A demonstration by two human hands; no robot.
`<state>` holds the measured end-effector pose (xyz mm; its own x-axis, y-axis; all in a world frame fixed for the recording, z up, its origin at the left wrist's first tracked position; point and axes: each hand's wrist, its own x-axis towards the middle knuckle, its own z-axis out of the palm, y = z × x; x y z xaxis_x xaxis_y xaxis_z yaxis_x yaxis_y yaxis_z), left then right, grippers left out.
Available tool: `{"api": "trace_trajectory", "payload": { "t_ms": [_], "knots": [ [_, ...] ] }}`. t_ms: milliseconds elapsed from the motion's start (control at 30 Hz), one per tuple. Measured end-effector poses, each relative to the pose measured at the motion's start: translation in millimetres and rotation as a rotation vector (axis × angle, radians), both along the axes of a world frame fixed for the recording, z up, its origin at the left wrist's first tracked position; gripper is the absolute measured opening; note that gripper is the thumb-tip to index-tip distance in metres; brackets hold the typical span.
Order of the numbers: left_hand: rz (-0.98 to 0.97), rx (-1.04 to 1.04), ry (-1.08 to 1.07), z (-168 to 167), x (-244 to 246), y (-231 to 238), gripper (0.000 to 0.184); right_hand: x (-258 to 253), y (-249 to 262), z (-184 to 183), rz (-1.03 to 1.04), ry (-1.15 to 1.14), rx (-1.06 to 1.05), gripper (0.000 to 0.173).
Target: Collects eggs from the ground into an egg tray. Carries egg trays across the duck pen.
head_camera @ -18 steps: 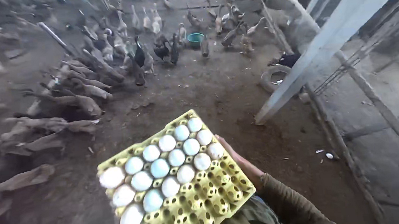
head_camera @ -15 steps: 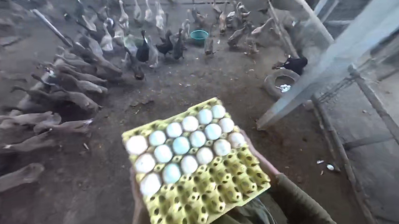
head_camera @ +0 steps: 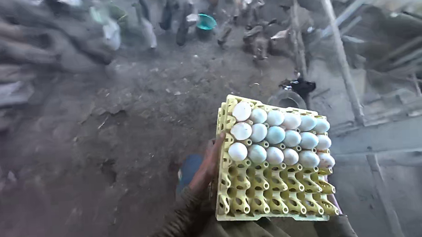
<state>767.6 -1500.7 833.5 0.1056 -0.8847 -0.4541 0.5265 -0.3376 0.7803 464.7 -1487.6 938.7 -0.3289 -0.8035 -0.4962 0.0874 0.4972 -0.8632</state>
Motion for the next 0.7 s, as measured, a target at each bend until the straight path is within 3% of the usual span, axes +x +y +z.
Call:
{"api": "trace_trajectory", "payload": {
  "t_ms": [33, 100, 167, 233, 333, 500, 567, 700],
  "knots": [
    [-0.019, -0.029, -0.013, 5.2, 2.8, -30.4, 0.067, -4.0, -37.3, -9.7, 0.053, -0.041, 0.024, 0.034],
    [-0.057, -0.085, -0.002, 12.5, 12.1, -96.2, 0.058, -33.5, -81.2, -62.8, 0.189, -0.051, -0.084, 0.039],
    [-0.115, -0.133, 0.019, 11.5, 24.4, -164.3, 0.056, -22.1, -115.0, -90.1, 0.098, -0.047, -0.058, 0.038],
    [-0.194, -0.195, 0.04, 3.5, 35.2, -236.0, 0.053, 8.9, -161.8, -93.5, -0.044, -0.091, 0.006, 0.038],
    [-0.31, -0.22, 0.055, -6.3, 55.9, -346.2, 0.05, 46.5, -228.3, -117.8, -0.151, -0.234, -0.078, 0.04],
    [-0.559, -0.262, 0.097, -1.8, 67.8, -515.1, 0.04, 90.4, -340.1, -118.1, -0.298, -0.441, -0.275, 0.048],
    [-0.636, -0.281, 0.06, -2.6, 60.0, -577.1, 0.04, 95.4, -383.8, -129.9, -0.355, -0.462, -0.394, 0.052],
    [-0.771, -0.292, 0.112, -9.6, 24.7, -681.7, 0.041, 94.6, -448.7, -146.7, -0.494, -0.572, -0.425, 0.053]
  ]
}}
